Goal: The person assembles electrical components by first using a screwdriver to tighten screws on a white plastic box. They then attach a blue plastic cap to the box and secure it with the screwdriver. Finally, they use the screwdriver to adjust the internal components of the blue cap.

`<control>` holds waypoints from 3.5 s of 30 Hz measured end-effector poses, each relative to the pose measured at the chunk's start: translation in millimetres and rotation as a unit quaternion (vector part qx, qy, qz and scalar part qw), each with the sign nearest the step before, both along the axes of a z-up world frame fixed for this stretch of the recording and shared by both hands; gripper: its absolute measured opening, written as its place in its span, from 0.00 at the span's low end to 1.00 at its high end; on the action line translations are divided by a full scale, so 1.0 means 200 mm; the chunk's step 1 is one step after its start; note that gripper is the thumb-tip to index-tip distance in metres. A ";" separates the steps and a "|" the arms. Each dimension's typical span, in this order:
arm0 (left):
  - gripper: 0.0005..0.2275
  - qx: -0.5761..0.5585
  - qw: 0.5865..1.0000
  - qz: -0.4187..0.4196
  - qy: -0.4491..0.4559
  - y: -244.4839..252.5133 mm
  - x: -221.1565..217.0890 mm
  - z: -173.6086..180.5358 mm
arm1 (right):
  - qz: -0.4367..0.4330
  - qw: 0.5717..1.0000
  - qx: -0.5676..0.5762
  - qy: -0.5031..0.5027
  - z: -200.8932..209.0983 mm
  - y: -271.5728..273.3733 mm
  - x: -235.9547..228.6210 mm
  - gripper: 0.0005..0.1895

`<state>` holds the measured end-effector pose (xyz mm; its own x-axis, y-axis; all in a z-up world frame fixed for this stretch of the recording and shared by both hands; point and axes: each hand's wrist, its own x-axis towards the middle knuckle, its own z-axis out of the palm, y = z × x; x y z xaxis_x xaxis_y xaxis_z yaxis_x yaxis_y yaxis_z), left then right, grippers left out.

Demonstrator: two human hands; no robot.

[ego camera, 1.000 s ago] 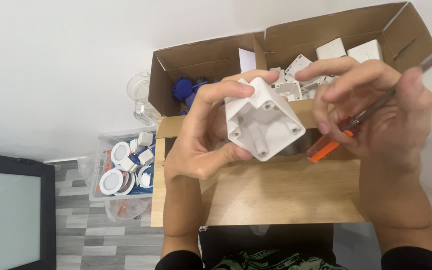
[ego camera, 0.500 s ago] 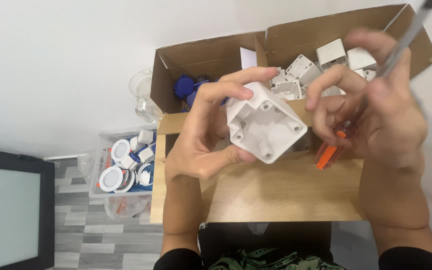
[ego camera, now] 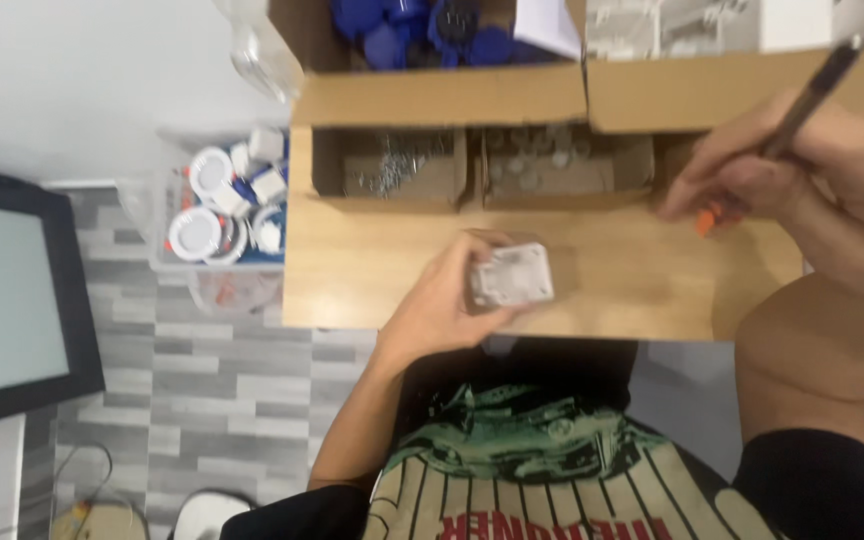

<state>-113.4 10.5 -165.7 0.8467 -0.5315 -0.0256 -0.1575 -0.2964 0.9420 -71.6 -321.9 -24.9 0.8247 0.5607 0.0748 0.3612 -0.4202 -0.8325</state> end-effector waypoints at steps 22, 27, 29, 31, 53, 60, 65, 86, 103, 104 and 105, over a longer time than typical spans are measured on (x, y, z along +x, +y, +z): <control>0.30 -0.148 0.907 0.253 -0.304 -0.08 -0.42 -0.32 | 0.006 0.985 0.163 -0.052 -0.60 0.11 -0.51 0.26; 0.18 -0.051 0.955 0.055 -0.286 -0.08 -0.49 -0.20 | -0.017 0.967 0.254 0.025 -0.72 0.26 -0.59 0.24; 0.17 -0.062 0.961 0.036 -0.268 -0.08 -0.50 -0.19 | -0.002 0.963 0.266 0.046 -0.73 0.24 -0.57 0.22; 0.17 -0.073 0.965 0.016 -0.252 -0.09 -0.51 -0.23 | 0.013 0.958 0.277 0.065 -1.09 -0.23 -0.35 0.20; 0.21 -0.145 0.981 0.128 -0.011 0.21 -0.16 -0.29 | -0.169 0.932 0.309 -0.087 -1.16 0.34 -0.57 0.09; 0.26 -0.138 0.980 0.142 -0.014 0.20 -0.16 -0.30 | -0.119 0.953 0.278 -0.022 -1.11 0.58 -0.59 0.10; 0.27 -0.154 0.978 0.142 -0.017 0.20 -0.16 -0.35 | -0.110 0.976 0.171 -0.077 -0.95 0.70 -0.53 0.08; 0.28 -0.132 0.976 0.170 -0.017 0.20 -0.17 -0.32 | -0.109 0.979 0.126 -0.121 -1.02 0.71 -0.53 0.09; 0.28 -0.120 0.976 0.171 -0.054 0.20 -0.18 -0.33 | -0.098 0.981 0.116 -0.117 -1.02 0.70 -0.53 0.07; 0.28 -0.110 0.977 0.173 -0.051 0.19 -0.18 -0.33 | -0.095 0.984 0.108 -0.104 -1.01 0.70 -0.54 0.06; 0.29 -0.100 0.978 0.175 -0.048 0.19 -0.19 -0.34 | -0.092 0.987 0.099 -0.091 -1.00 0.69 -0.54 0.06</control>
